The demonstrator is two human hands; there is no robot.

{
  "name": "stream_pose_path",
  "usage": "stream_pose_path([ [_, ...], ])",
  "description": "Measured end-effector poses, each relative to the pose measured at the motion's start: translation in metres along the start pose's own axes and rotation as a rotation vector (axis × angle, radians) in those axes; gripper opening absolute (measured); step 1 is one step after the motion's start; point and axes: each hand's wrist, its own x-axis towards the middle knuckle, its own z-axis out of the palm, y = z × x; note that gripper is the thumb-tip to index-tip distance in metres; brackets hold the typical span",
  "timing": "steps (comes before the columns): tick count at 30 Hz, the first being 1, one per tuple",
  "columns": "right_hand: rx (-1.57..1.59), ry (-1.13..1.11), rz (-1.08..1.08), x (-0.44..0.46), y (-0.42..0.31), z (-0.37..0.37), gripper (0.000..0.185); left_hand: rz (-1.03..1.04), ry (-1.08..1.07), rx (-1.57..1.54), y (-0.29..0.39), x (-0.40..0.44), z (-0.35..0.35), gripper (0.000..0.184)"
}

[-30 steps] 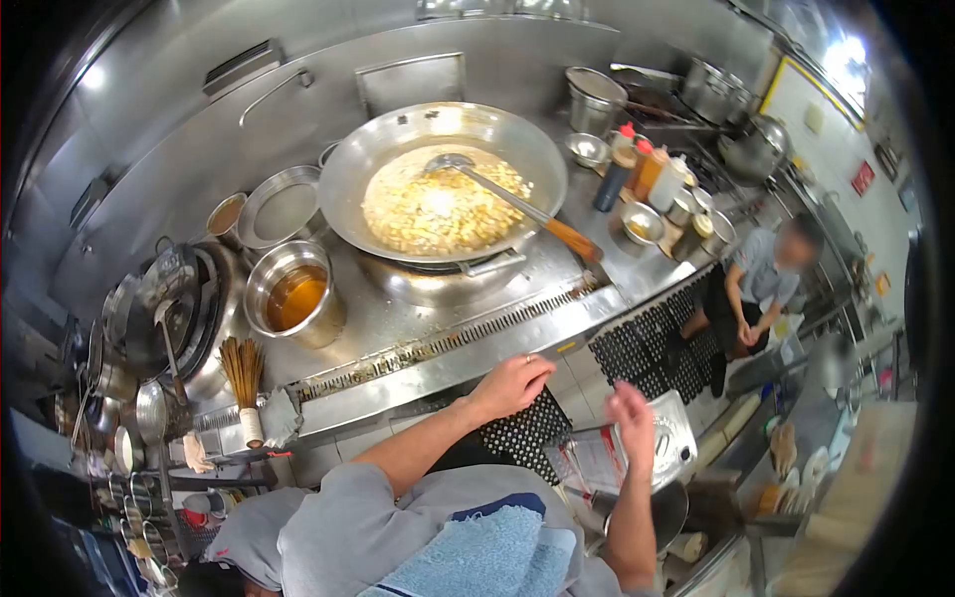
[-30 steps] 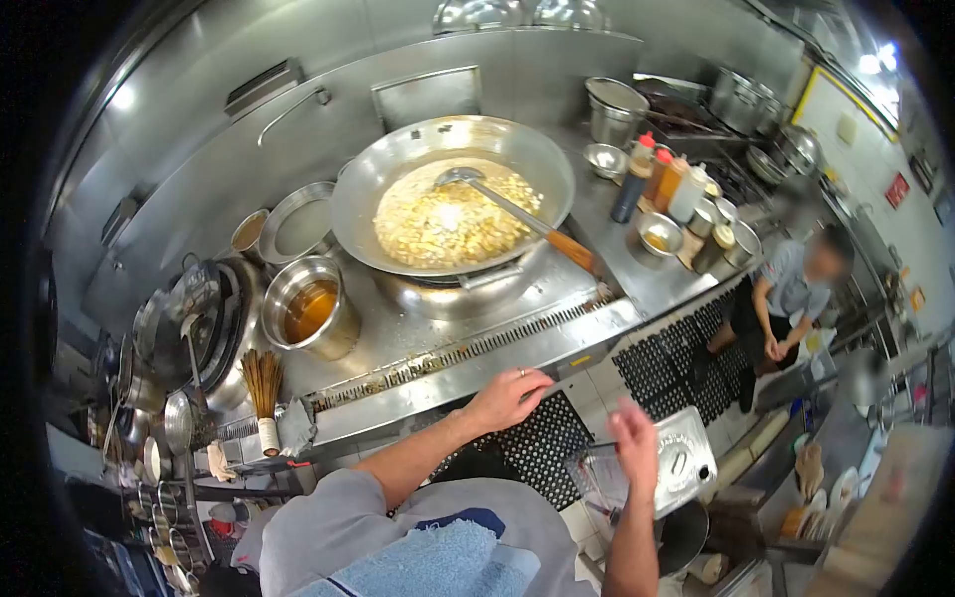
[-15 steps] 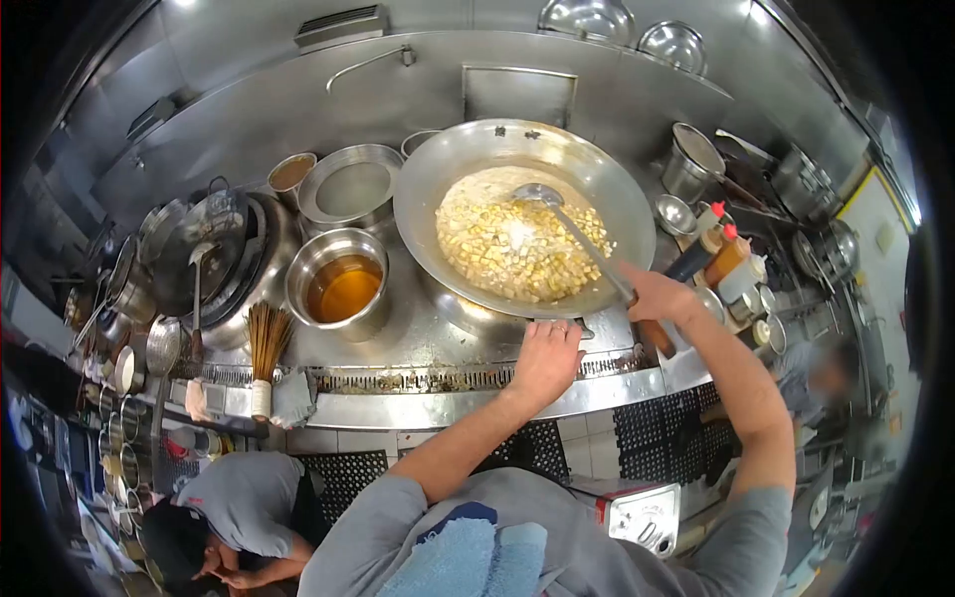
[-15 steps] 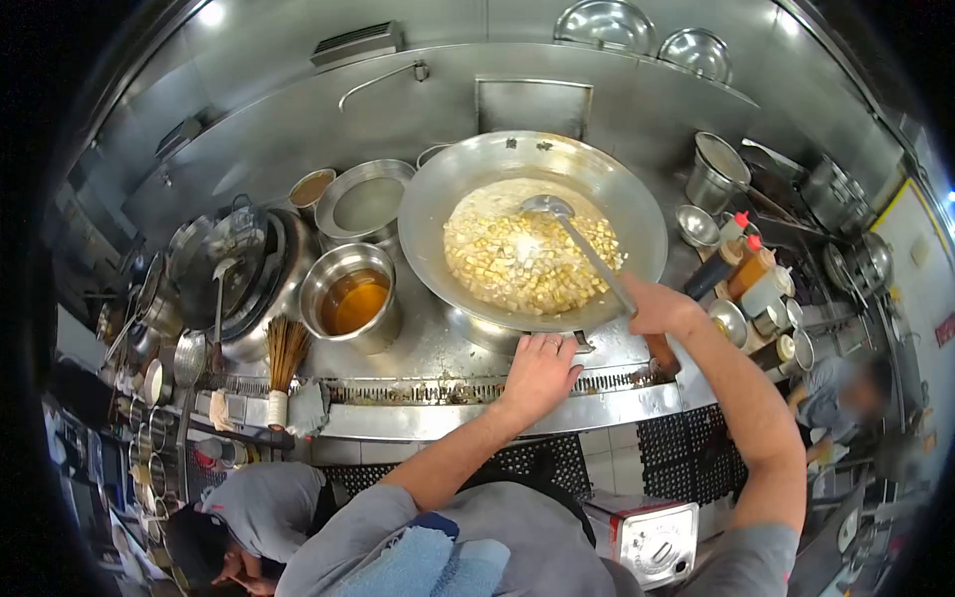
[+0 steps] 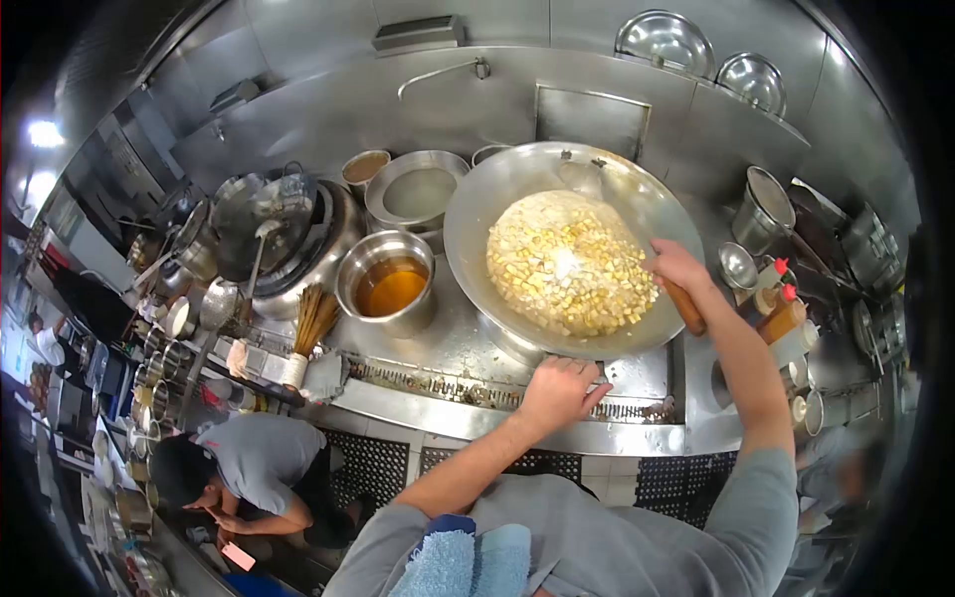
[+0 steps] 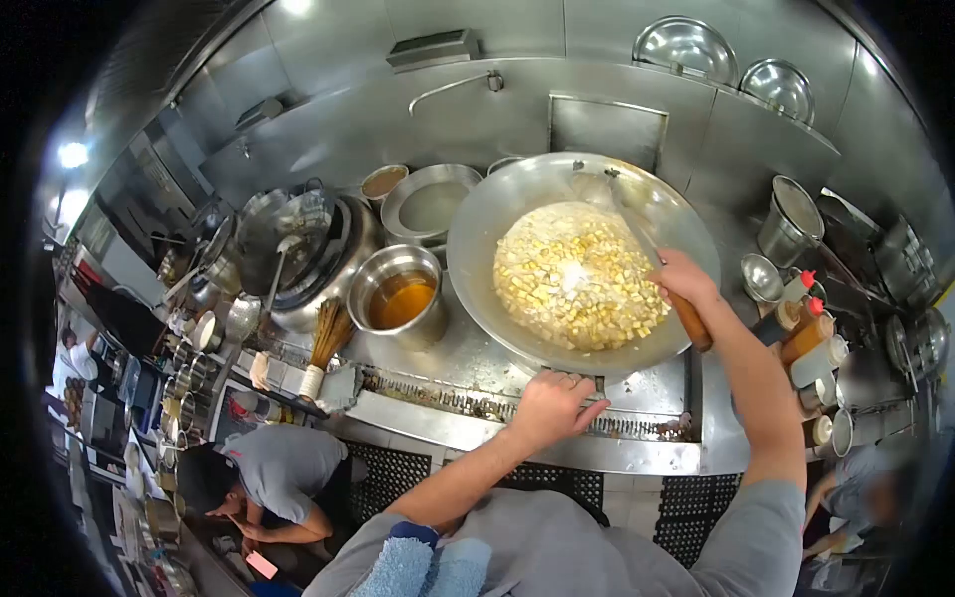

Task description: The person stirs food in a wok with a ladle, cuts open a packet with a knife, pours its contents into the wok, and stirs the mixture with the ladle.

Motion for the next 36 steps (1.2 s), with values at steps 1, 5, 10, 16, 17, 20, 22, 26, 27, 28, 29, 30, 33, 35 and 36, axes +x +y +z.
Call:
stream_pose_path([
  [1,0.02,-0.02,-0.001,0.014,0.005,0.003,0.023,0.004,0.0,-0.001,-0.001,0.003,0.0,0.031],
  [5,-0.109,-0.125,-0.021,0.021,0.003,0.038,0.029,0.006,-0.02,-0.025,-0.004,-0.002,0.004,0.031],
  [10,-0.244,-0.215,0.011,-0.034,-0.039,0.072,0.05,0.033,-0.026,-0.062,-0.01,0.001,0.008,0.031],
  [16,-0.61,-0.198,-0.23,-0.108,-0.025,0.075,0.067,0.046,-0.069,-0.142,-0.017,-0.003,0.009,0.028],
  [17,-0.618,-0.192,-0.266,-0.125,-0.034,0.072,0.069,0.056,-0.068,-0.148,-0.018,-0.004,0.009,0.027],
  [20,-0.788,-0.214,0.078,-0.186,-0.096,0.06,0.072,0.071,-0.088,-0.16,-0.02,-0.005,0.006,0.025],
  [22,-0.822,-0.204,0.212,-0.219,-0.13,0.055,0.074,0.075,-0.112,-0.168,-0.02,-0.007,0.006,0.024],
  [26,-0.854,-0.146,0.314,-0.271,-0.153,0.041,0.078,0.077,-0.124,-0.181,-0.022,-0.005,0.01,0.024],
  [27,-0.869,-0.155,0.323,-0.28,-0.154,0.039,0.078,0.073,-0.123,-0.182,-0.022,-0.005,0.01,0.024],
  [28,-0.888,-0.162,0.324,-0.286,-0.155,0.037,0.078,0.066,-0.113,-0.181,-0.021,-0.004,0.009,0.025],
  [29,-0.907,-0.167,0.322,-0.291,-0.153,0.034,0.078,0.047,-0.129,-0.182,-0.02,-0.004,0.009,0.026],
  [30,-0.919,-0.165,0.255,-0.292,-0.138,0.03,0.078,0.029,-0.143,-0.181,-0.019,-0.003,0.008,0.026],
  [33,-0.905,-0.181,0.31,-0.265,-0.089,0.028,0.076,0.001,-0.183,-0.142,-0.016,0.001,0.006,0.028],
  [35,-0.924,-0.19,0.285,-0.231,-0.062,0.034,0.072,-0.006,-0.201,-0.12,-0.014,0.003,0.003,0.029],
  [36,-0.892,-0.173,0.271,-0.212,-0.05,0.038,0.071,-0.006,-0.201,-0.115,-0.014,0.005,0.001,0.03],
])
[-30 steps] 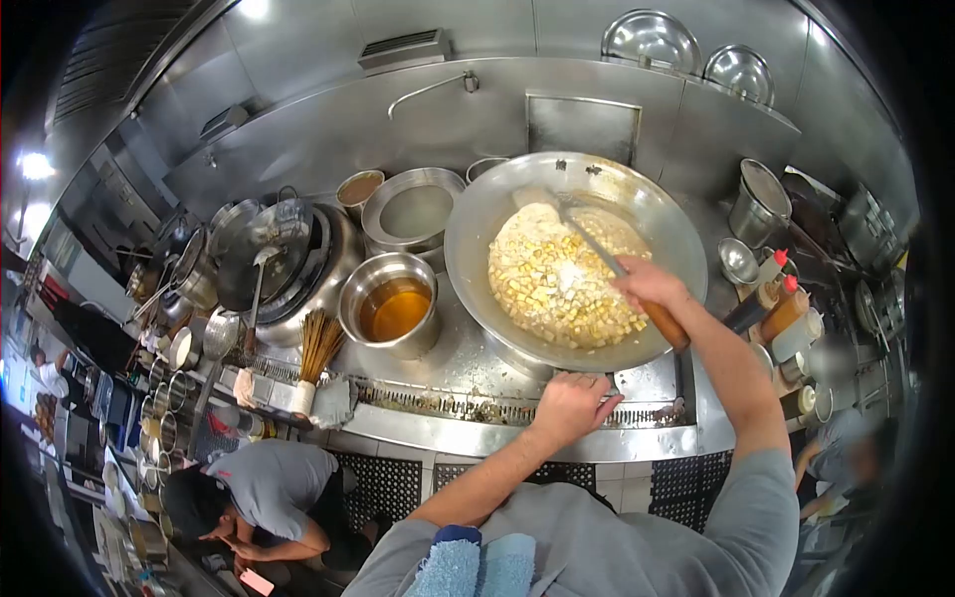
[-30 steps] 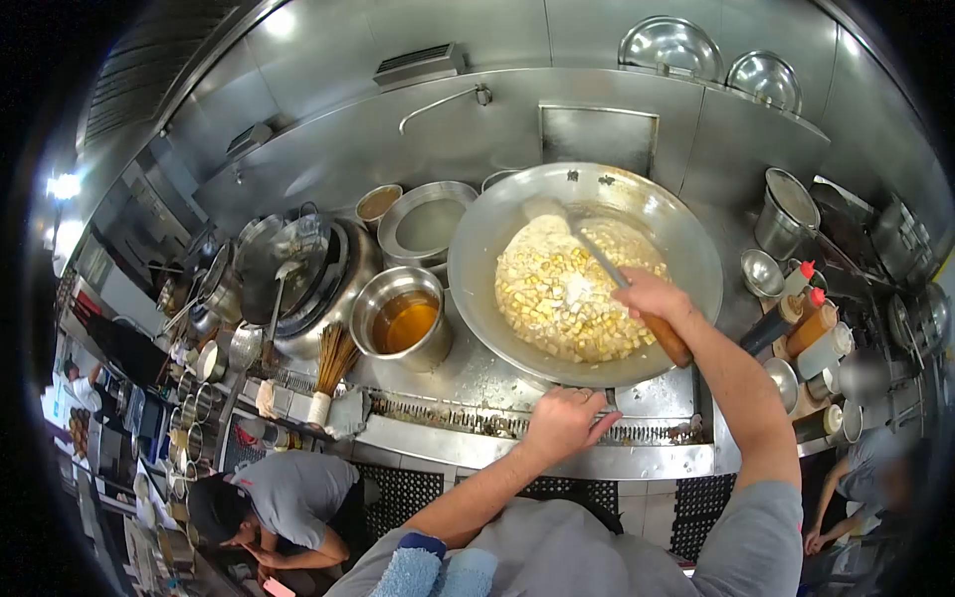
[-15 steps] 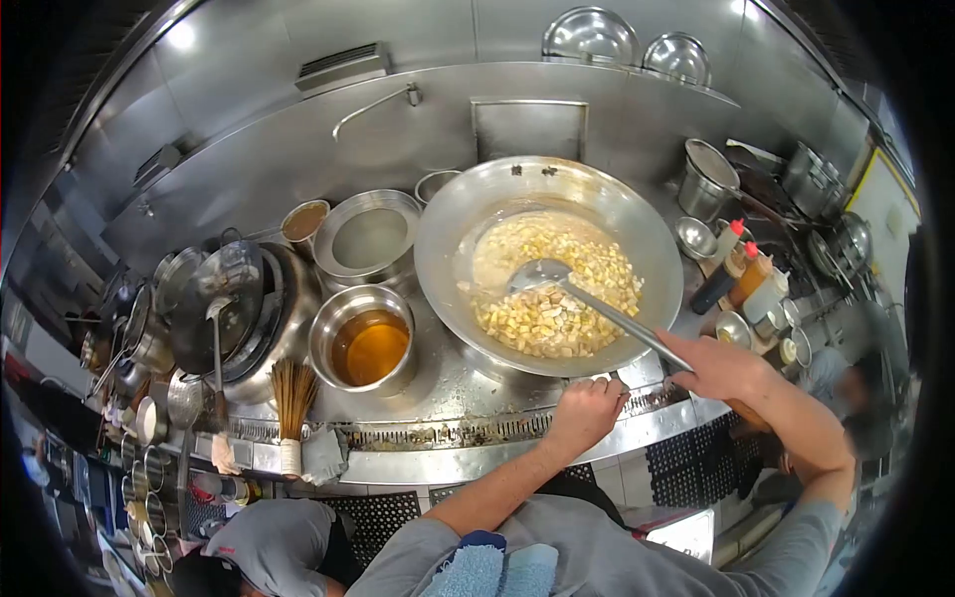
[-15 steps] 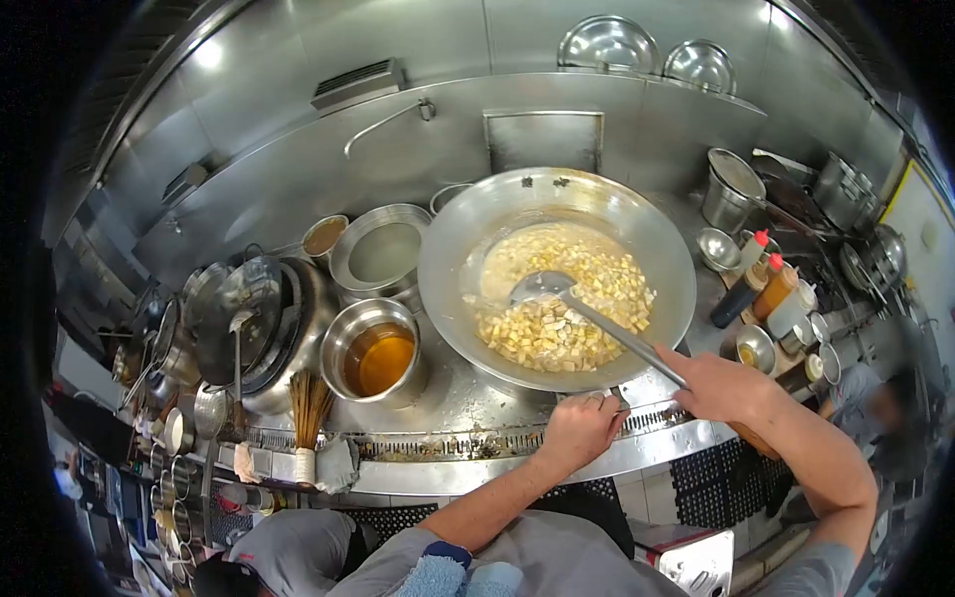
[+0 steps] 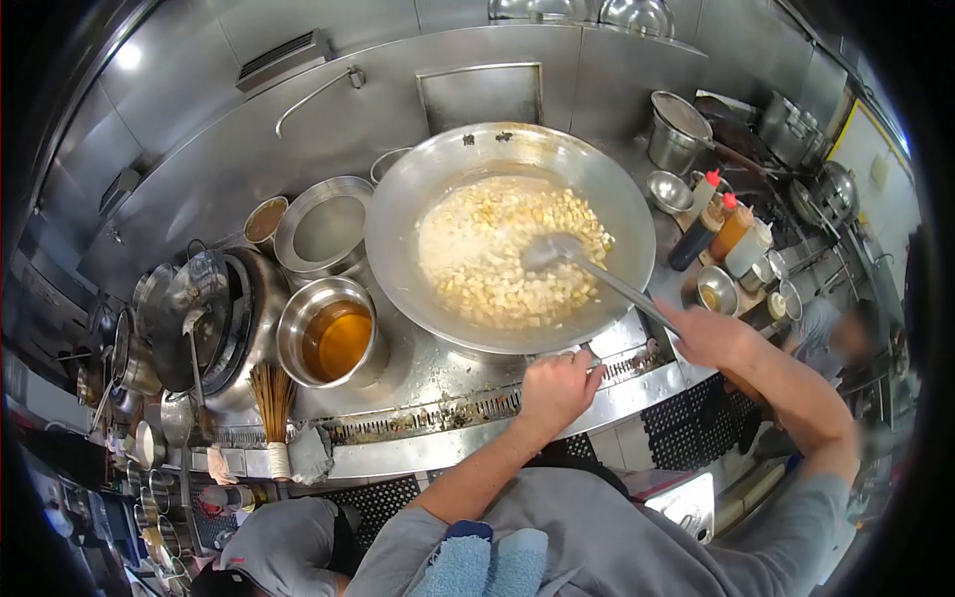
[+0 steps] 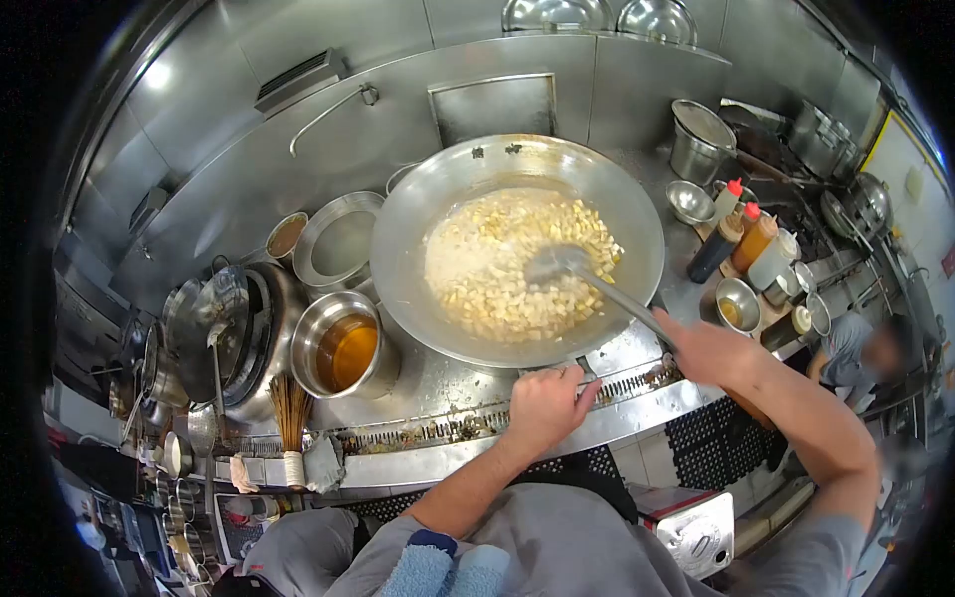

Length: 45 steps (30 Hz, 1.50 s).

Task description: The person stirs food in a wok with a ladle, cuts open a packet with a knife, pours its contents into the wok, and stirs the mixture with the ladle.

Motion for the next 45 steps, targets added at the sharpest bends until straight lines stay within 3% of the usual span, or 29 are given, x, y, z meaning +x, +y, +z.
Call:
stream_pose_path([
  [3,0.122,0.13,-0.107,0.066,0.018,0.021,0.07,0.009,0.055,-0.005,0.003,-0.003,0.0,0.029],
  [9,0.717,0.088,-0.205,0.093,0.051,-0.023,0.058,0.041,0.129,0.039,0.004,-0.003,0.002,0.027],
  [12,0.78,0.206,-0.204,0.101,0.043,-0.039,0.049,0.043,0.14,0.041,0.007,-0.001,0.001,0.028],
  [15,0.855,0.285,-0.239,0.161,0.061,-0.007,0.039,0.05,0.126,0.056,0.004,-0.002,0.003,0.029],
  [18,1.11,0.104,-0.215,0.157,0.036,0.008,0.032,0.043,0.116,0.069,0.004,-0.001,0.002,0.029],
  [21,1.348,-0.172,-0.203,0.138,0.026,0.012,0.049,0.026,0.103,0.064,0.006,-0.001,0.002,0.03],
  [25,1.096,-0.18,-0.208,0.08,0.029,0.0,0.05,0.001,0.019,0.065,0.007,-0.001,-0.003,0.03],
  [28,0.883,-0.092,-0.234,0.024,0.024,-0.007,0.066,-0.003,-0.024,0.09,0.005,0.0,-0.004,0.029],
  [31,0.562,-0.051,-0.128,-0.036,0.01,-0.031,0.075,0.009,-0.008,0.064,0.003,-0.001,0.001,0.031],
  [34,0.391,-0.101,-0.09,-0.07,0.008,-0.046,0.073,0.015,-0.002,0.06,0.001,0.0,0.001,0.032],
  [40,0.128,-0.096,-0.04,-0.039,0.006,-0.029,0.073,0.039,0.034,0.028,-0.001,-0.001,0.004,0.032],
  [45,0.286,0.12,-0.193,0.069,0.026,0.018,0.071,0.016,0.008,0.023,0.002,-0.002,0.001,0.03],
])
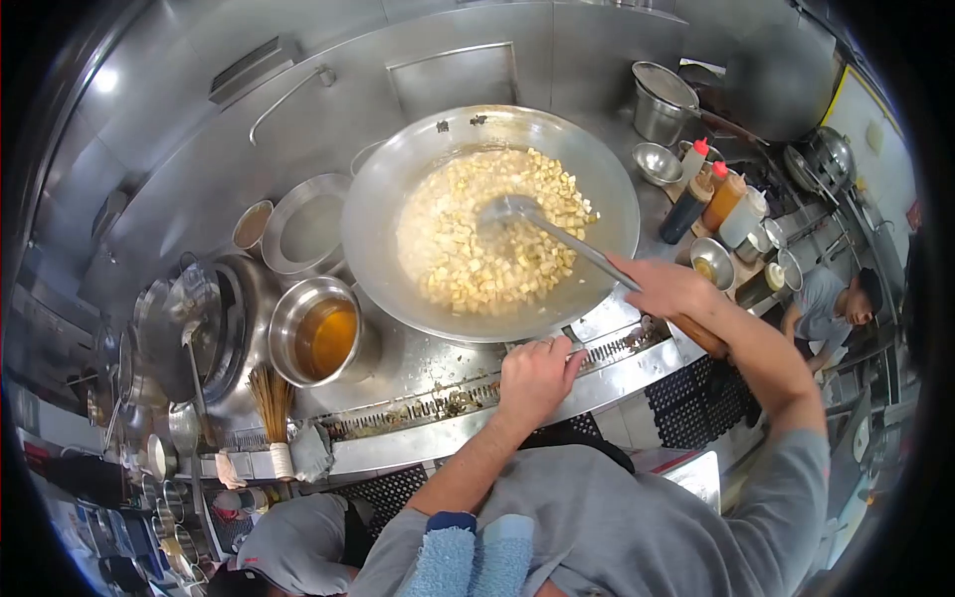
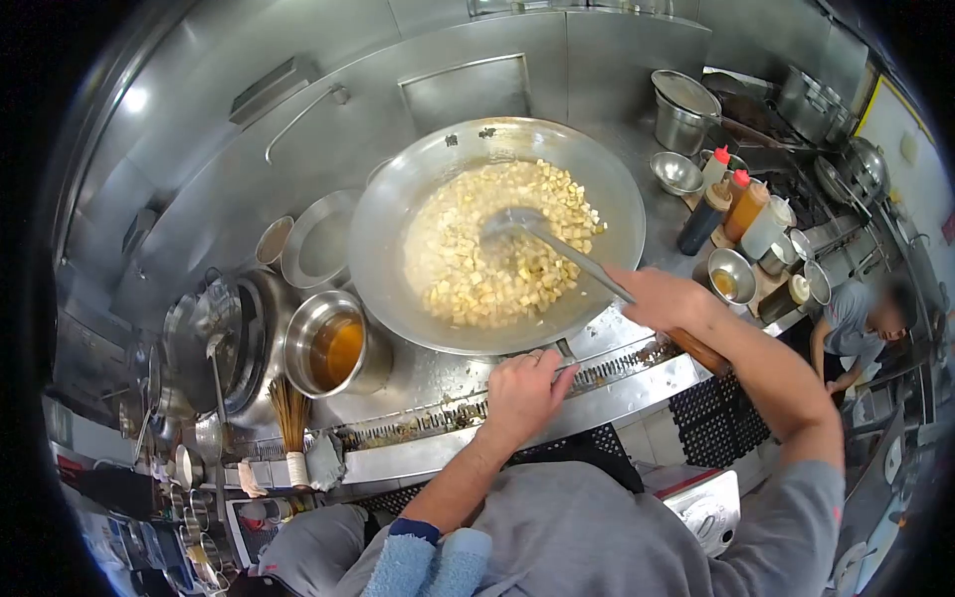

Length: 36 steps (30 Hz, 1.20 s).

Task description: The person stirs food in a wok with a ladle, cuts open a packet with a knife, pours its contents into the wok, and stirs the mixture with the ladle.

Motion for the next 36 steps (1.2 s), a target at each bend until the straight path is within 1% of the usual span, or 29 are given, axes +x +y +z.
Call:
stream_pose_path([
  [2,0.228,0.004,0.035,0.024,-0.006,-0.005,0.069,-0.015,-0.022,0.008,0.0,-0.001,-0.002,0.03],
  [5,0.615,0.063,-0.007,0.021,-0.004,-0.02,0.065,0.01,0.027,-0.017,-0.001,0.0,-0.002,0.03],
  [8,0.662,0.18,0.048,0.027,0.013,-0.026,0.07,0.002,0.016,-0.008,0.0,-0.001,-0.001,0.03],
  [9,0.629,0.228,0.002,0.028,0.013,-0.029,0.06,-0.007,0.014,-0.006,0.0,0.0,-0.002,0.03],
  [12,0.649,0.219,0.018,0.034,0.028,-0.026,0.059,-0.018,0.015,-0.008,0.001,-0.001,-0.002,0.031],
  [13,0.655,0.189,0.07,0.032,0.03,-0.023,0.06,-0.016,0.023,-0.011,0.0,-0.001,-0.001,0.031],
  [16,0.857,0.121,0.133,0.006,0.025,0.003,0.061,-0.02,0.033,-0.011,0.0,0.0,0.0,0.032],
  [17,0.895,0.083,0.1,-0.005,0.017,0.011,0.064,-0.023,0.032,-0.008,0.0,0.0,0.001,0.032],
  [20,1.006,0.009,0.134,-0.045,-0.008,0.007,0.065,-0.009,0.031,0.002,-0.001,0.0,0.002,0.033],
  [23,1.03,0.001,0.155,-0.067,-0.008,0.0,0.066,-0.01,0.022,0.002,0.0,0.001,0.001,0.032],
  [27,0.835,0.157,0.056,-0.045,-0.003,-0.006,0.066,-0.008,-0.009,0.034,0.001,0.001,0.0,0.032],
  [30,0.738,0.259,0.137,-0.03,-0.007,-0.013,0.063,0.002,-0.011,0.047,0.0,0.001,-0.001,0.031],
  [31,0.727,0.274,0.116,-0.031,-0.004,-0.013,0.061,0.001,-0.001,0.042,0.0,0.001,-0.001,0.031],
  [34,0.757,0.264,0.197,-0.057,0.002,-0.006,0.058,-0.002,0.029,0.028,0.0,0.001,0.001,0.031],
  [36,0.891,0.221,0.224,-0.078,-0.006,0.008,0.057,0.002,0.035,0.025,0.001,0.001,0.002,0.03],
])
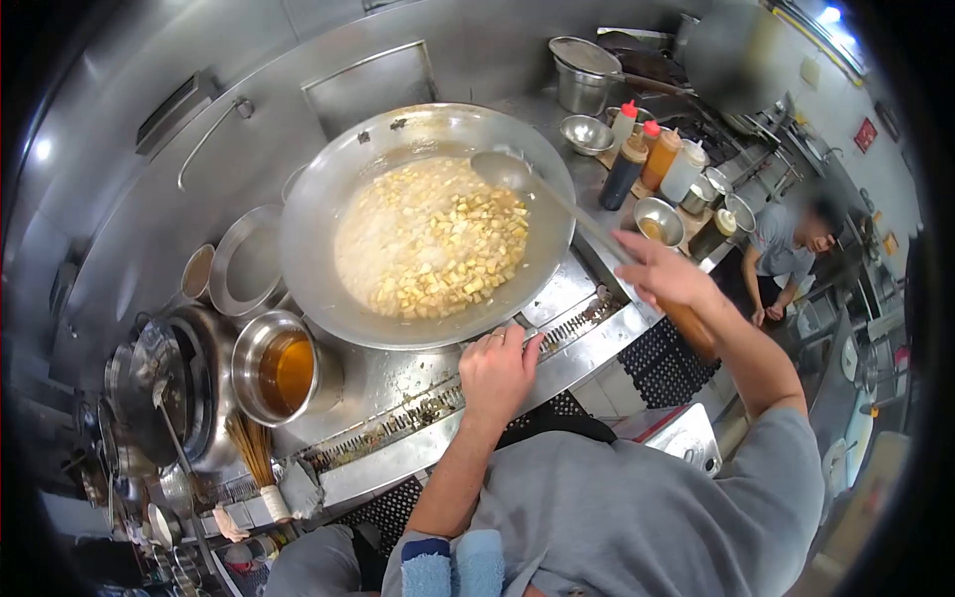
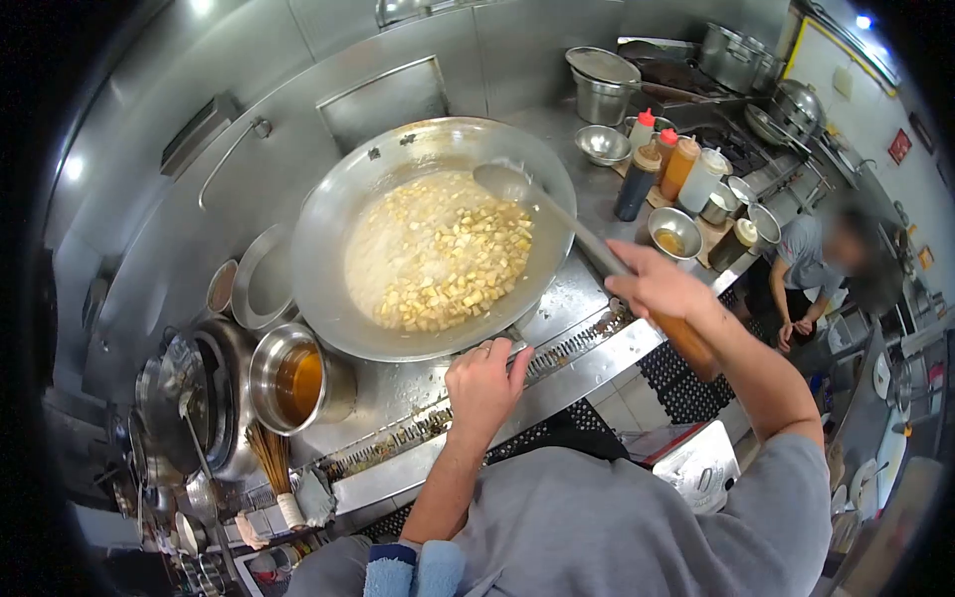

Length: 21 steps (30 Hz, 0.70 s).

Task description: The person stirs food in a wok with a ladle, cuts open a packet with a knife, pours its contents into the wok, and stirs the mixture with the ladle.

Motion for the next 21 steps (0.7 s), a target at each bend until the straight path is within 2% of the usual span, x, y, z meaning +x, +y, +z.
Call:
stream_pose_path([
  [4,0.227,-0.031,0.051,-0.035,0.008,0.043,0.062,0.016,-0.016,0.02,-0.001,0.0,-0.001,0.03],
  [8,0.482,-0.153,0.024,-0.024,0.013,0.029,0.062,0.033,-0.011,0.025,-0.002,0.0,0.002,0.029],
  [12,0.308,-0.038,-0.16,0.017,0.006,0.022,0.052,0.036,-0.012,0.045,-0.001,0.0,0.001,0.029],
  [18,0.096,0.102,-0.159,0.084,0.004,0.031,0.043,0.049,0.012,0.085,0.001,0.001,0.0,0.028],
  [21,0.269,-0.075,-0.048,0.088,0.003,0.05,0.061,0.04,0.01,0.077,0.0,0.0,0.002,0.028],
])
